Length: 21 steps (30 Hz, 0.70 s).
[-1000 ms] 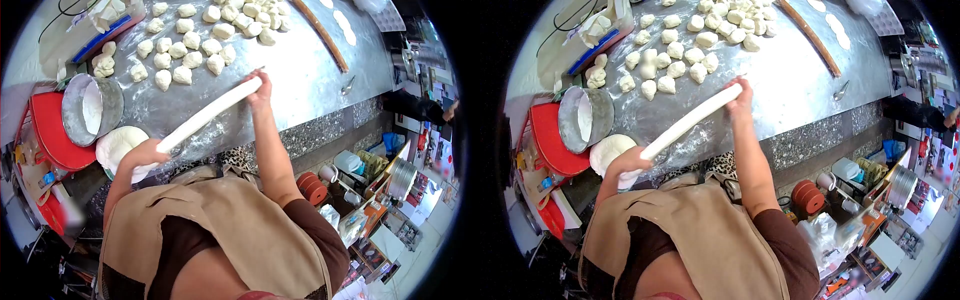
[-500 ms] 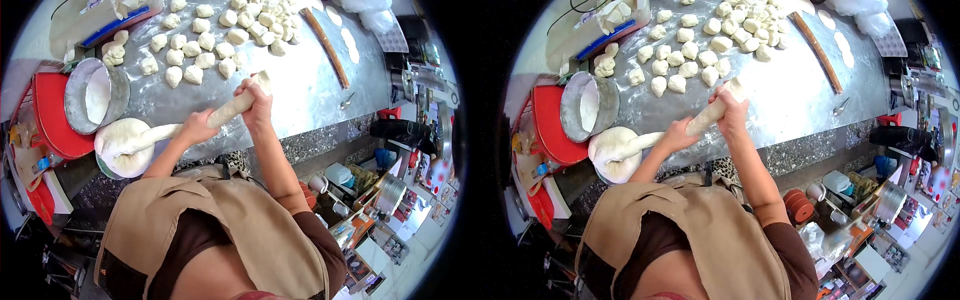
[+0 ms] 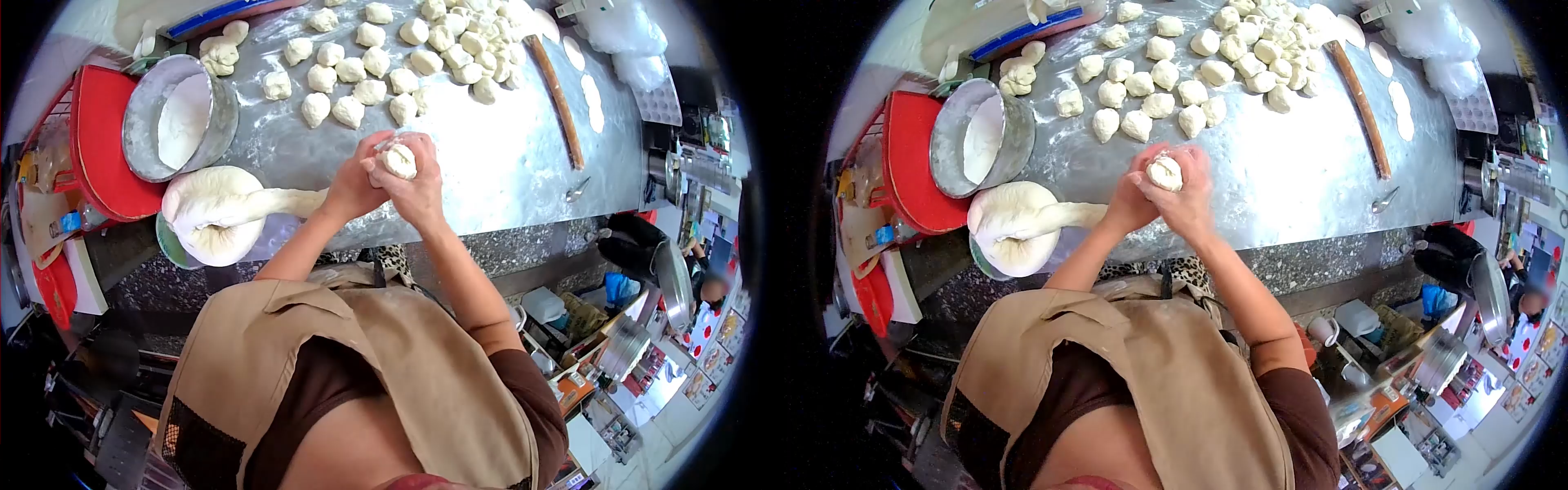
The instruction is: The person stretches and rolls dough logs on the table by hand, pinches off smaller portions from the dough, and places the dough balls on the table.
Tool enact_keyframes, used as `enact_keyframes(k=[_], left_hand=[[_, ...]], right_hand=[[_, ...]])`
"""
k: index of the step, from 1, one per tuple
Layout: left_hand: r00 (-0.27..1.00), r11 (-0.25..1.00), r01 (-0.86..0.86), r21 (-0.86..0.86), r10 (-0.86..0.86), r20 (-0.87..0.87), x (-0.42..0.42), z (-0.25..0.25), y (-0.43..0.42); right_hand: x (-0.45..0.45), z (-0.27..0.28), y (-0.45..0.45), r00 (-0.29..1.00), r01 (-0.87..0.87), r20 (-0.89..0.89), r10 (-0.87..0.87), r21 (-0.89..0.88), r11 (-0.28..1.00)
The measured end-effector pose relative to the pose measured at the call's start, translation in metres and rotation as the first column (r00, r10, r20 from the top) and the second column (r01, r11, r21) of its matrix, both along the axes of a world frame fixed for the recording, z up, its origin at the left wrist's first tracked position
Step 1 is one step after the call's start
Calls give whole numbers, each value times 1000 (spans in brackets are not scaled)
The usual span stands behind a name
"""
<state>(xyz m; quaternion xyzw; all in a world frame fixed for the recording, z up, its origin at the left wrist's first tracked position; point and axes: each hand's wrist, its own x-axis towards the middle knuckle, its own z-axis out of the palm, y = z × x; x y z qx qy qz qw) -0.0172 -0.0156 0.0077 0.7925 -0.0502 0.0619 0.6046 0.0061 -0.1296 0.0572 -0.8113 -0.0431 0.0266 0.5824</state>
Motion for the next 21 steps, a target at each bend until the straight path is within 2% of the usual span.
enact_keyframes(k=[1,2,3,5,6,8,9,11,12,14,15,17,19,20,21], left_hand=[[992,998,29,-51,-35,-122,-2,2,2],[986,997,69,-23,-72,-150,-2,0,6],[986,997,66,-27,-70,-151,-3,-1,6],[980,994,79,76,-63,-189,-7,-2,4],[994,999,47,-26,-49,-101,-7,-3,0],[985,995,95,-30,-98,-138,-5,0,1],[975,990,136,-30,-139,-174,-3,4,2],[975,987,154,35,-146,-169,-4,7,4],[976,984,155,86,-139,-166,-5,3,6],[978,977,157,142,-134,-162,-6,-1,10],[988,971,137,196,-119,-102,-9,-1,12],[994,962,112,250,-103,-46,-19,-1,17],[981,984,142,104,-125,-149,-29,4,23],[976,976,212,46,-210,-51,-34,30,16],[971,985,173,-8,-172,-165,-38,34,17]], right_hand=[[3,4,-8,968,-36,229,105,-286,958],[4,6,-13,995,-72,58,83,-172,982],[6,13,-20,991,-111,-88,99,-147,983],[7,15,-23,971,-204,85,225,-206,957],[4,18,-22,972,-200,79,220,-209,957],[0,21,-14,940,-191,208,270,-333,923],[-1,18,-11,941,-188,209,267,-334,924],[-5,6,-5,908,-78,333,254,-460,884],[-6,2,1,873,-18,430,231,-445,895],[-8,-7,8,883,-28,420,212,-404,915],[-9,-14,8,893,-38,406,196,-367,929],[0,-48,5,920,-61,351,178,-320,945],[31,-83,7,978,47,195,77,-564,824],[37,-100,7,979,51,192,68,-556,830],[44,-111,5,981,68,194,29,-475,877]])
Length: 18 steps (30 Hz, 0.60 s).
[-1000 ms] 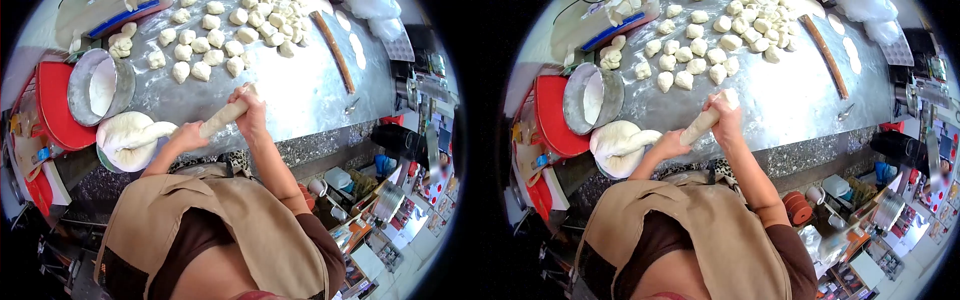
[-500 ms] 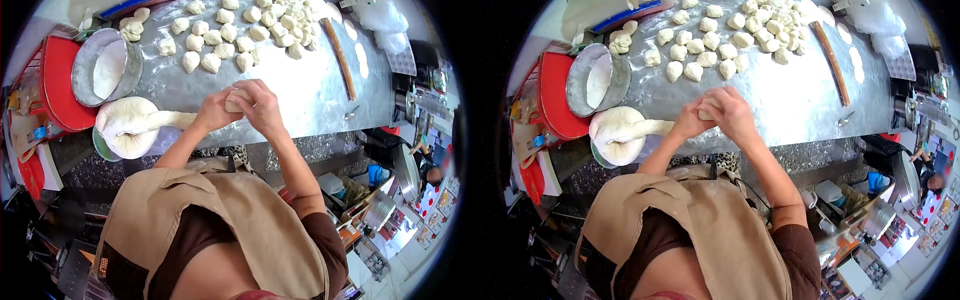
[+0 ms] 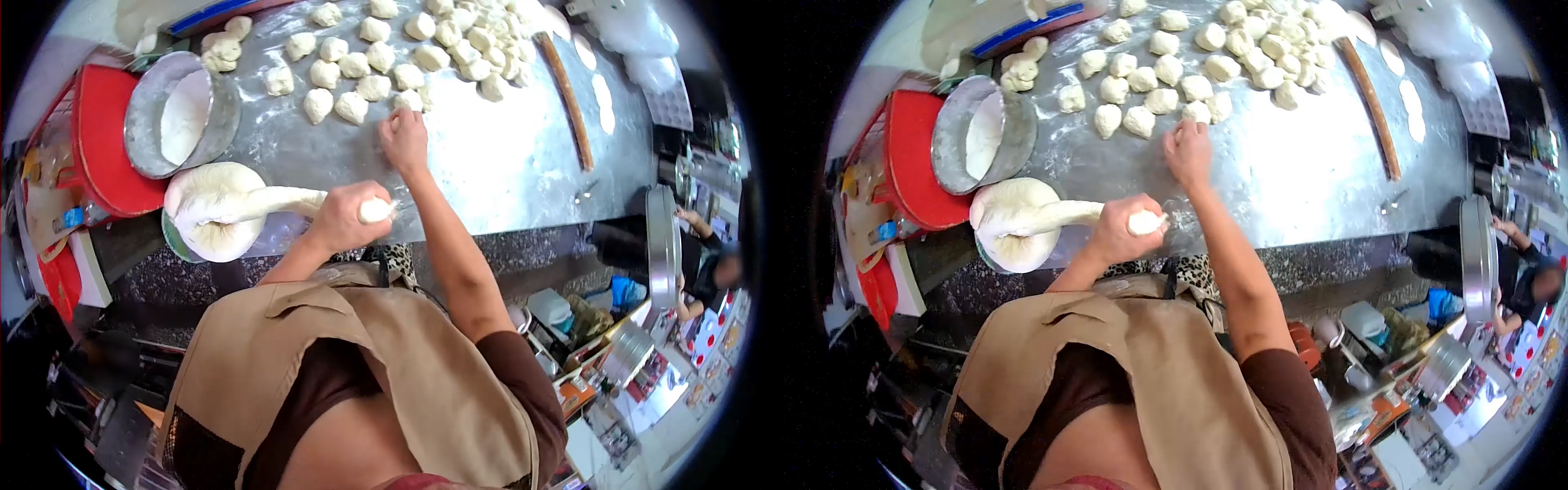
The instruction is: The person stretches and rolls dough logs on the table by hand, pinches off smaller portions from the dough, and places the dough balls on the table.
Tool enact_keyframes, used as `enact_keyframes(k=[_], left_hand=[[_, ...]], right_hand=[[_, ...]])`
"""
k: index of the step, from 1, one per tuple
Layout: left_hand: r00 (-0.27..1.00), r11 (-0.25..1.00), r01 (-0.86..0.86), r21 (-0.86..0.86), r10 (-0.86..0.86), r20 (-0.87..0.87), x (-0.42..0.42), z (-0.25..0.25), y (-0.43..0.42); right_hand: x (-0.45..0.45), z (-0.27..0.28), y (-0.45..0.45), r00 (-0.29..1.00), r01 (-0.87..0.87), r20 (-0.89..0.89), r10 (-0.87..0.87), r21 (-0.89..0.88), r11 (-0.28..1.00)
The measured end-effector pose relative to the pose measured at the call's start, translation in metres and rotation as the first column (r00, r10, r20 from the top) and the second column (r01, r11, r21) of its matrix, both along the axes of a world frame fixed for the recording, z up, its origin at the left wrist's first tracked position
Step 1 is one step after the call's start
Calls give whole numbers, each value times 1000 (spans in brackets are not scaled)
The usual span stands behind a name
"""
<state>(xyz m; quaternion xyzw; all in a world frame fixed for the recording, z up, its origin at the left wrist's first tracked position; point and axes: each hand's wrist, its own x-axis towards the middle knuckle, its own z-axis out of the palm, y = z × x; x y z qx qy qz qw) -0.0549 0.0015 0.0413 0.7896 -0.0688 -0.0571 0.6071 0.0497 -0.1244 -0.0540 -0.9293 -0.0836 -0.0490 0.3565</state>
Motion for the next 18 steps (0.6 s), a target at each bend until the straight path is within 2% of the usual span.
enact_keyframes(k=[1,2,4,5,6,7,8,9,10,11,12,14,15,16,18], left_hand=[[976,975,-147,-165,116,-184,0,-18,7],[907,904,-301,-303,173,-384,0,-36,13],[911,930,-248,-271,130,-390,16,-35,21],[977,963,-199,-181,180,-118,24,-42,17],[968,981,-178,-76,189,167,33,-41,12],[998,988,-60,-143,65,25,37,-37,8],[998,987,-55,-152,59,21,39,-32,4],[998,990,0,-142,9,61,41,-28,1],[994,990,55,-129,-42,99,41,-26,-1],[999,999,37,14,-37,-13,39,-25,-1],[999,999,43,13,-43,-18,37,-26,-4],[996,963,23,270,1,-87,34,-31,-12],[995,977,-54,207,35,94,34,-39,-18],[995,978,-44,204,25,97,35,-46,-22],[998,979,-36,202,24,62,38,-38,-28]], right_hand=[[9,-11,0,1000,19,5,-19,103,995],[5,4,-2,1000,22,1,-22,110,994],[-12,53,-17,953,-195,-269,140,-191,962],[-15,45,-34,838,-494,-290,462,-44,868],[-30,82,-25,769,-482,-397,501,154,862],[-36,94,-15,779,-353,-392,490,371,859],[-40,99,-11,788,-205,-390,476,563,800],[-39,95,-18,789,-203,-394,472,557,805],[-37,87,-27,768,25,-517,379,615,788],[-35,88,-32,713,254,-634,299,631,733],[-37,90,-35,712,262,-638,293,629,732],[-39,106,-41,841,54,-510,181,413,909],[-42,125,-40,897,-4,-413,160,353,935],[-43,124,-41,900,5,-411,149,351,937],[-46,121,-41,982,-179,-22,186,174,968]])
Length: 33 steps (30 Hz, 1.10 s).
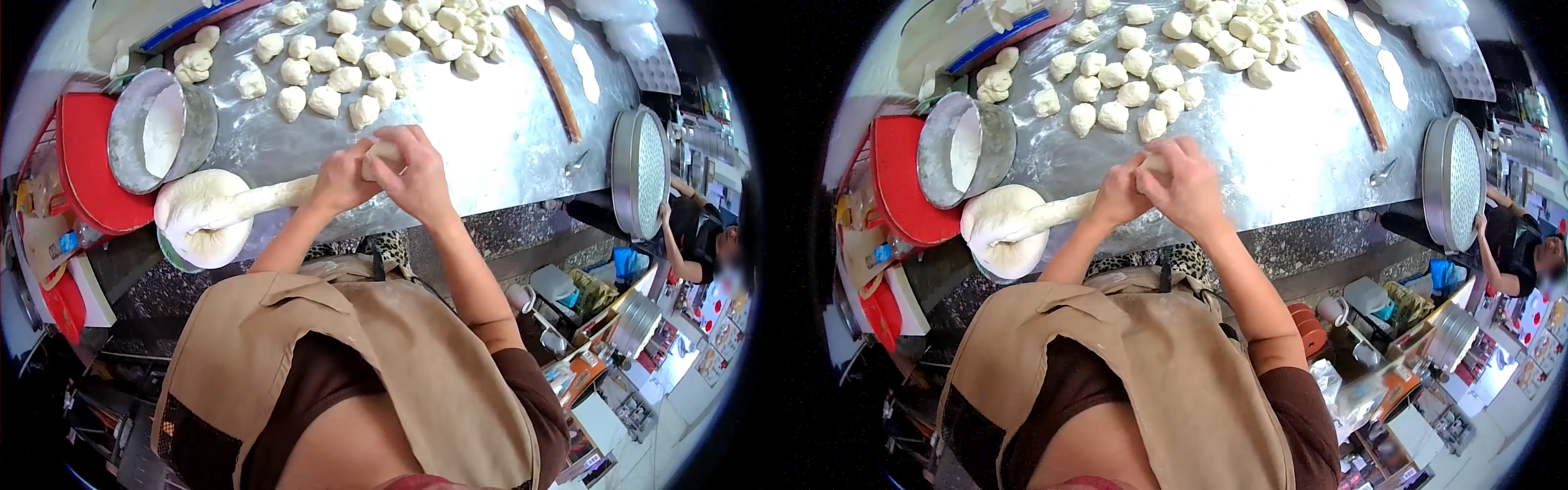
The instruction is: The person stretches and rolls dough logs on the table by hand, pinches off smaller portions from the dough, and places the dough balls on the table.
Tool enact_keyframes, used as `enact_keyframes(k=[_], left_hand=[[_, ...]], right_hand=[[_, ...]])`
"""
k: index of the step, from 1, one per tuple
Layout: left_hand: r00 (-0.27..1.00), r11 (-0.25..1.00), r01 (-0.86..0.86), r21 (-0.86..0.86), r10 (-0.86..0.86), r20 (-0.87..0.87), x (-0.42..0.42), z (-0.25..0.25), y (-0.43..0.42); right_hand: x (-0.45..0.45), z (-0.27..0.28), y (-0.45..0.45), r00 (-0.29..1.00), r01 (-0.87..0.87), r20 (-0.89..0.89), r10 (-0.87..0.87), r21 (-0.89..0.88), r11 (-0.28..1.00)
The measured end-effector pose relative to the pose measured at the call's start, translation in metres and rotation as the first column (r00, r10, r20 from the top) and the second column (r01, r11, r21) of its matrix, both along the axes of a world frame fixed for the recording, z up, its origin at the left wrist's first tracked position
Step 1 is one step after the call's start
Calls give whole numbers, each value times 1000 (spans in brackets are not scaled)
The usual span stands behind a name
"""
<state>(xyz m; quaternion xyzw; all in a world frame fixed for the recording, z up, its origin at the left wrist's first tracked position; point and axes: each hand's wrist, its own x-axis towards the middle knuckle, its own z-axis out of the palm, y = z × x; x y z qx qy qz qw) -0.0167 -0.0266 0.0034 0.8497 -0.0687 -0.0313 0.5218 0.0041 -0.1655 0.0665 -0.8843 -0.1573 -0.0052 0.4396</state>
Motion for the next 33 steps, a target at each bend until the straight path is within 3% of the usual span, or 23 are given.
enact_keyframes(k=[2,4,8,10,11,12,13,14,15,16,17,18,19,20,21,23,24,26,27,28,30,32,33], left_hand=[[1000,1000,-13,24,14,-24,2,9,-2],[999,999,29,29,-30,26,2,12,-2],[996,991,57,124,-66,67,-2,0,-6],[986,986,155,53,-158,46,-4,-4,-5],[977,973,200,-113,-190,94,-11,30,-13],[979,968,199,-150,-192,64,-16,33,-16],[988,954,87,-286,-121,-101,-14,24,-11],[959,915,-34,-402,-83,-270,-11,12,-4],[958,917,-28,-399,-89,-273,-8,2,3],[996,954,-9,-300,-19,-88,-2,-8,9],[993,979,-20,-202,43,107,2,-12,11],[992,978,-28,-209,52,111,4,-10,10],[997,963,54,-263,-38,62,4,-7,9],[991,939,132,-319,-133,18,4,-1,10],[992,938,125,-322,-128,14,1,5,13],[995,992,96,-84,-99,-27,-5,17,21],[994,992,96,-87,-100,-33,-9,17,21],[966,981,130,142,-93,-243,-9,16,19],[993,987,99,128,-89,-77,-11,13,17],[993,987,105,123,-96,-74,-11,10,15],[989,990,114,79,-106,-100,-9,7,14],[993,994,99,52,-95,-72,-8,12,14],[996,996,82,26,-81,-49,-7,15,14]], right_hand=[[-5,-2,8,999,39,20,-39,26,999],[-8,-10,11,984,71,167,-59,-68,995],[-4,-46,6,982,133,137,-131,-11,991],[26,-87,-6,949,311,27,-313,-231,922],[37,-105,-13,947,317,29,-318,-225,922],[41,-122,-23,920,391,82,-383,-232,890],[50,-129,-23,890,455,148,-431,-221,863],[48,-116,-22,890,454,151,-430,-211,866],[34,-89,-22,950,310,124,-285,-329,892],[19,-71,-22,987,158,83,-135,-441,884],[7,-66,-25,995,-94,-17,93,-310,946],[0,-58,-17,995,-102,-14,103,-317,943],[-9,-51,-3,943,-82,-320,94,51,995],[-14,-45,6,795,64,-577,186,385,920],[-13,-44,5,791,61,-582,189,383,922],[-9,-40,-1,652,311,-730,205,505,805],[-11,-35,-5,648,315,-734,203,501,806],[-9,-18,-10,728,175,-667,156,401,899],[-12,-7,-5,916,65,-400,20,196,978],[-14,-6,-1,917,71,-398,12,191,979],[-16,-7,9,999,-1,35,0,45,999],[-22,-13,21,999,54,8,-54,52,997],[-23,-20,26,989,94,113,-96,19,995]])
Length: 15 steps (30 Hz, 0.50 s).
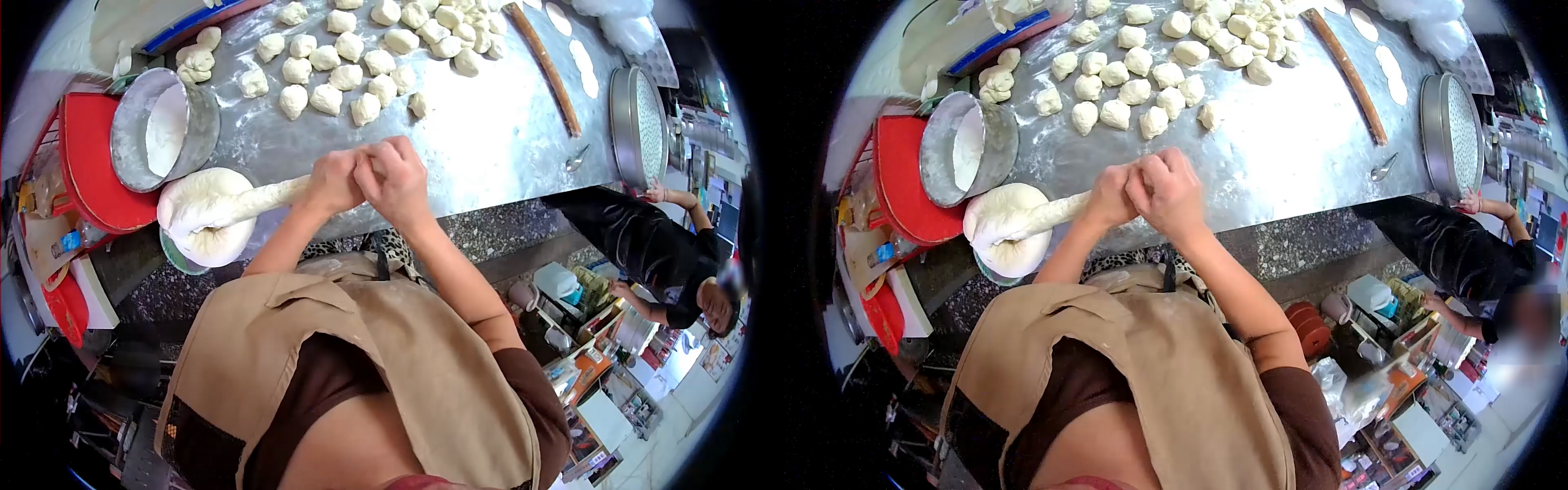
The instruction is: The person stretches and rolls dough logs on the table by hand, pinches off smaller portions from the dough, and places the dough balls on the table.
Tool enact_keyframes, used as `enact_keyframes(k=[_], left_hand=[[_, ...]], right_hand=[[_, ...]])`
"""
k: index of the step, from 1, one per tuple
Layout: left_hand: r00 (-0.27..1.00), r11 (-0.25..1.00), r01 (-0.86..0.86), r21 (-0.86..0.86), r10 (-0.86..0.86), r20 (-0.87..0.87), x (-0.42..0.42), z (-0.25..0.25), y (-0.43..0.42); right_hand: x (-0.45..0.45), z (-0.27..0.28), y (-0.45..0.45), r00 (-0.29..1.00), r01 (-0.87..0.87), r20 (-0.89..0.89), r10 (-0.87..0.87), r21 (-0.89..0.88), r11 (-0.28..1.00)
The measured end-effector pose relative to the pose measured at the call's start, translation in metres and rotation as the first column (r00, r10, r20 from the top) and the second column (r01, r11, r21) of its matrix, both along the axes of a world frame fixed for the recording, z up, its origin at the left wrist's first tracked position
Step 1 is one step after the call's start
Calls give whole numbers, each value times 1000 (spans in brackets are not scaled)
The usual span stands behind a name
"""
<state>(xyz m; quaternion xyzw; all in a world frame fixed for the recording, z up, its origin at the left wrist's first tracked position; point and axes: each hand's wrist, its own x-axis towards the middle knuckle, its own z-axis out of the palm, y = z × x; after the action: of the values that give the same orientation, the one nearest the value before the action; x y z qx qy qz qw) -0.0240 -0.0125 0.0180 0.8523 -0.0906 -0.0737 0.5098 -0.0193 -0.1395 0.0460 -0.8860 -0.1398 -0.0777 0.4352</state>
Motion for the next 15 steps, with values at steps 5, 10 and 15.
enact_keyframes(k=[5,10,15], left_hand=[[993,990,33,-137,-17,113,-15,1,-11],[990,960,-142,-240,138,-35,-5,-19,15],[999,917,29,-398,-17,34,4,-4,18]], right_hand=[[44,-79,-21,942,271,-89,-324,-373,888],[25,-59,-36,995,91,-6,-103,-423,901],[0,-40,0,796,-143,-512,322,358,923]])
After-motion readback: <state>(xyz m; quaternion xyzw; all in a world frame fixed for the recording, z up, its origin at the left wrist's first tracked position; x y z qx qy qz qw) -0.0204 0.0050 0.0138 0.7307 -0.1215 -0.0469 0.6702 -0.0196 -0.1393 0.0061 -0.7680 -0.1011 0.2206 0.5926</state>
